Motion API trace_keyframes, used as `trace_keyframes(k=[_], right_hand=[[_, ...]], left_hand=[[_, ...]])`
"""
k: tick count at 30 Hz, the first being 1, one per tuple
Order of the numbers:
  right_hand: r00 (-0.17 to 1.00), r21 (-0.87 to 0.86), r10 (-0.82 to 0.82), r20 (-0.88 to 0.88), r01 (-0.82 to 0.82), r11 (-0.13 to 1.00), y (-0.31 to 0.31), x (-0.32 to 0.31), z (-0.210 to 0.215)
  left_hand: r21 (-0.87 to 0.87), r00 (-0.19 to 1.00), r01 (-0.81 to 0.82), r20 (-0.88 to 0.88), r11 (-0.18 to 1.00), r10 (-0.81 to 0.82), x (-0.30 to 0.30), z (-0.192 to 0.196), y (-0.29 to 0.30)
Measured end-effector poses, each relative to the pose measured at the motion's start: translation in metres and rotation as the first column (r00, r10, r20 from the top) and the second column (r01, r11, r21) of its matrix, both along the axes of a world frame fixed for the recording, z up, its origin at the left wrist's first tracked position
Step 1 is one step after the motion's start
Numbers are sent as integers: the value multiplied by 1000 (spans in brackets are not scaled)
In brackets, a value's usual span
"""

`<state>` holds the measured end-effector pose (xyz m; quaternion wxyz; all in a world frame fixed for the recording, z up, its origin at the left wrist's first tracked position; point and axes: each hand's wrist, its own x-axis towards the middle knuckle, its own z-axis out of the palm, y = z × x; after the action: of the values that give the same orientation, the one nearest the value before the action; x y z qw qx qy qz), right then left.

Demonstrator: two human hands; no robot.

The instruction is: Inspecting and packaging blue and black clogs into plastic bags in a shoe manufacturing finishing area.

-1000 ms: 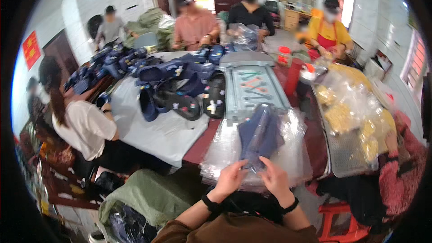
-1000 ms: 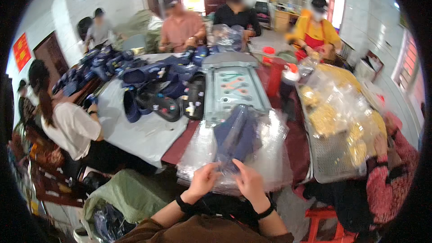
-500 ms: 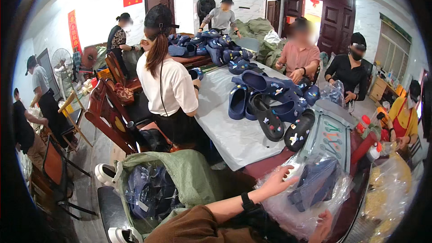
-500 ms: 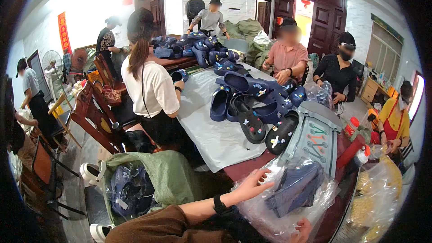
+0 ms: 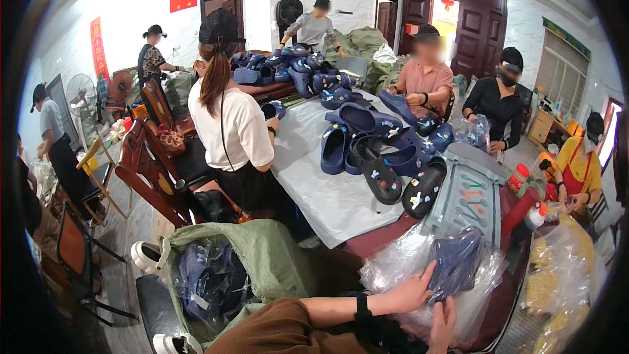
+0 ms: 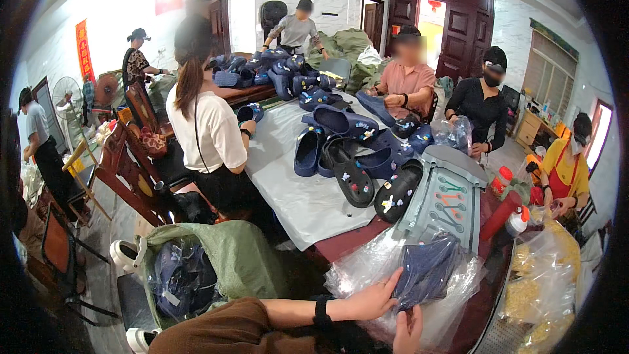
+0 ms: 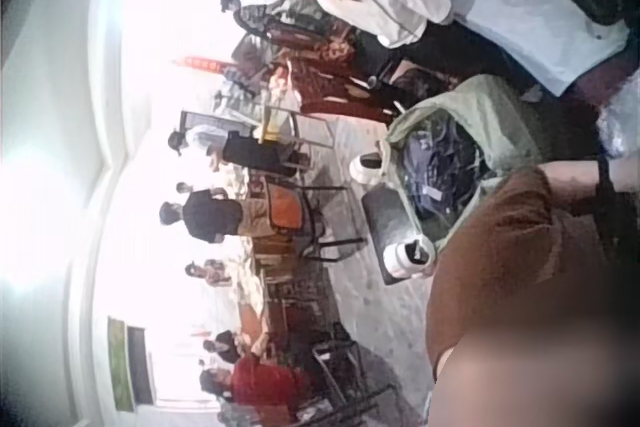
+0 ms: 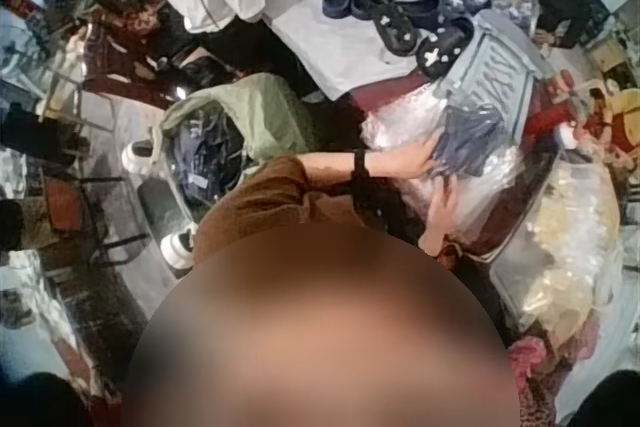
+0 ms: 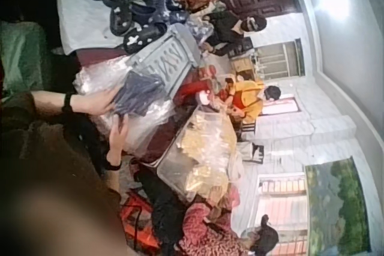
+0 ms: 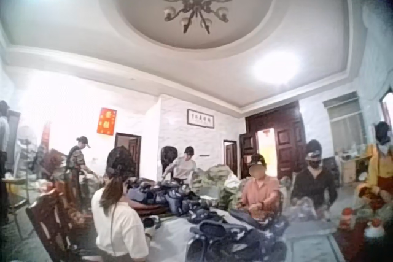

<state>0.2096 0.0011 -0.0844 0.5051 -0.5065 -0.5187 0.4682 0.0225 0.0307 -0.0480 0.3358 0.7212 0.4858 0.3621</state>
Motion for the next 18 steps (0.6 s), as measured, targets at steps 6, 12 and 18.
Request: trace_keyframes(k=[6,12,18], right_hand=[[924,52,207,-321,-201,978,6,1,10],[915,121,344,-212,-325,938,-3,-9,11],[897,184,423,-129,-398,899,-10,-16,17]], left_hand=[[99,988,119,-108,988,-109,-8,5,-3],[167,968,-19,-244,986,59,-4,4,-11],[126,948,-131,-275,983,162,0,-6,-7]])
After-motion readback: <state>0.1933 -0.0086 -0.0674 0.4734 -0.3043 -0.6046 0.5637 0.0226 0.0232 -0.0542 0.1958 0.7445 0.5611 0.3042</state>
